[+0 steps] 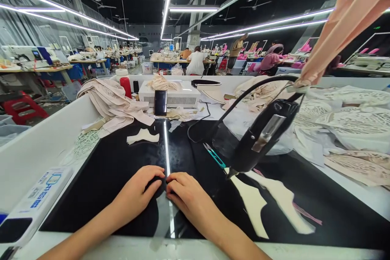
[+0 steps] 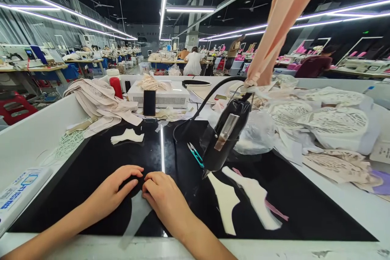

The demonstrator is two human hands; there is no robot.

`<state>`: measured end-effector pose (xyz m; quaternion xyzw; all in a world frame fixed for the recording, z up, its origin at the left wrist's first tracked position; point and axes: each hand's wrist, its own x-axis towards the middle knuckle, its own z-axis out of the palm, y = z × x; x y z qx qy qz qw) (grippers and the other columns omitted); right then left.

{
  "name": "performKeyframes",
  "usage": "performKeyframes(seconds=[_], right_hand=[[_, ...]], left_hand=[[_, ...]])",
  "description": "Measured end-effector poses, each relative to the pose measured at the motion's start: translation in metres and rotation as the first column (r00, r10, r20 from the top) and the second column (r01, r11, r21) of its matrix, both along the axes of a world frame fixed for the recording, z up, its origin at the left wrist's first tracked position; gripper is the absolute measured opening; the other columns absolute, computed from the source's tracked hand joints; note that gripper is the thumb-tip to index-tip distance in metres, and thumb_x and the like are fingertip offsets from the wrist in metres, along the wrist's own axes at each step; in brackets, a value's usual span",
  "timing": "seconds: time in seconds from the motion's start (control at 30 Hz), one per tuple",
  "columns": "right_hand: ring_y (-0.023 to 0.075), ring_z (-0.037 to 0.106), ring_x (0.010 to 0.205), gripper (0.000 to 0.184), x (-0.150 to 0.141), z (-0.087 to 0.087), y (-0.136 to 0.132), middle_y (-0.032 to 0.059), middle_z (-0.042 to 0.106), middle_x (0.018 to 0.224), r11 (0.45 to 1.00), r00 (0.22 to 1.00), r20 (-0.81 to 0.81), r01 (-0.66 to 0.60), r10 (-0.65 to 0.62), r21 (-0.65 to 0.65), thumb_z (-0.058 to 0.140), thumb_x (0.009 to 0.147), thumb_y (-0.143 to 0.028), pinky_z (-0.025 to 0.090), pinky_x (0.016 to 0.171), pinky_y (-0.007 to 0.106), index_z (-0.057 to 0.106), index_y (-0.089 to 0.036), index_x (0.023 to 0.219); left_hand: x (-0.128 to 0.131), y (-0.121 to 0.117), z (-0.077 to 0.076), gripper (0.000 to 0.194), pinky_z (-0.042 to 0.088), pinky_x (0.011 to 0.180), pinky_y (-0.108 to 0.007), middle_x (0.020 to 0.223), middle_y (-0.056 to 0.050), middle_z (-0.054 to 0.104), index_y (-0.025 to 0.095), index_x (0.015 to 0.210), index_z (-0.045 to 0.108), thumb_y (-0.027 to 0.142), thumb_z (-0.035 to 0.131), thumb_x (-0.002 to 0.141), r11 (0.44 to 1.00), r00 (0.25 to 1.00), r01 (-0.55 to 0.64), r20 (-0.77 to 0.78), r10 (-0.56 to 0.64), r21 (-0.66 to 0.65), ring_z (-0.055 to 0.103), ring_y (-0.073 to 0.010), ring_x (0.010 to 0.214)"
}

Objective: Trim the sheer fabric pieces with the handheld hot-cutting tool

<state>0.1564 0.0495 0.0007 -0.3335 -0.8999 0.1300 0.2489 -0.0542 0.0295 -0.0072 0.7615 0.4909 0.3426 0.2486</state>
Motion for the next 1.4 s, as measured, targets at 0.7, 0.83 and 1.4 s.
performKeyframes(seconds=[0.7,0.83,1.4], right_hand=[[0.0151,0.059,0.071,0.01,-0.027,0.027,0.017,-0.0025,0.061,0.08,0.953,0.957,-0.274,0.011,-0.098,-0.304,0.042,0.103,-0.026,0.047,0.064,0.027,0.05,-0.024,0.097],[0.0147,0.061,0.08,0.012,-0.033,0.031,0.027,-0.002,0.063,0.09,0.958,0.929,-0.358,-0.019,-0.089,-0.288,0.05,0.1,-0.028,0.049,0.073,0.026,0.049,-0.025,0.112],[0.0216,0.064,0.097,0.018,-0.101,0.034,0.13,0.0056,0.073,0.098,0.968,0.964,-0.097,0.251,-0.249,0.011,0.055,0.099,-0.024,0.046,0.08,0.03,0.073,-0.022,0.098]], left_hand=[[-0.013,0.013,0.03,0.027,0.047,0.066,-0.026,0.076,0.001,0.064,0.019,0.083,0.062,0.046,0.06,0.088,0.921,0.939,0.046,0.332,0.092,-0.388,0.061,-0.0159,0.071],[-0.022,0.023,0.033,0.039,0.04,0.055,-0.023,0.065,0.004,0.058,0.019,0.08,0.056,0.058,0.059,0.086,0.913,0.925,0.027,0.357,0.132,-0.408,0.054,-0.0119,0.057],[-0.071,0.12,0.047,0.022,0.056,0.081,-0.039,0.102,-0.005,0.067,0.016,0.109,0.063,0.034,0.061,0.097,0.914,0.903,-0.404,-0.145,0.404,0.033,0.066,-0.0197,0.09]])
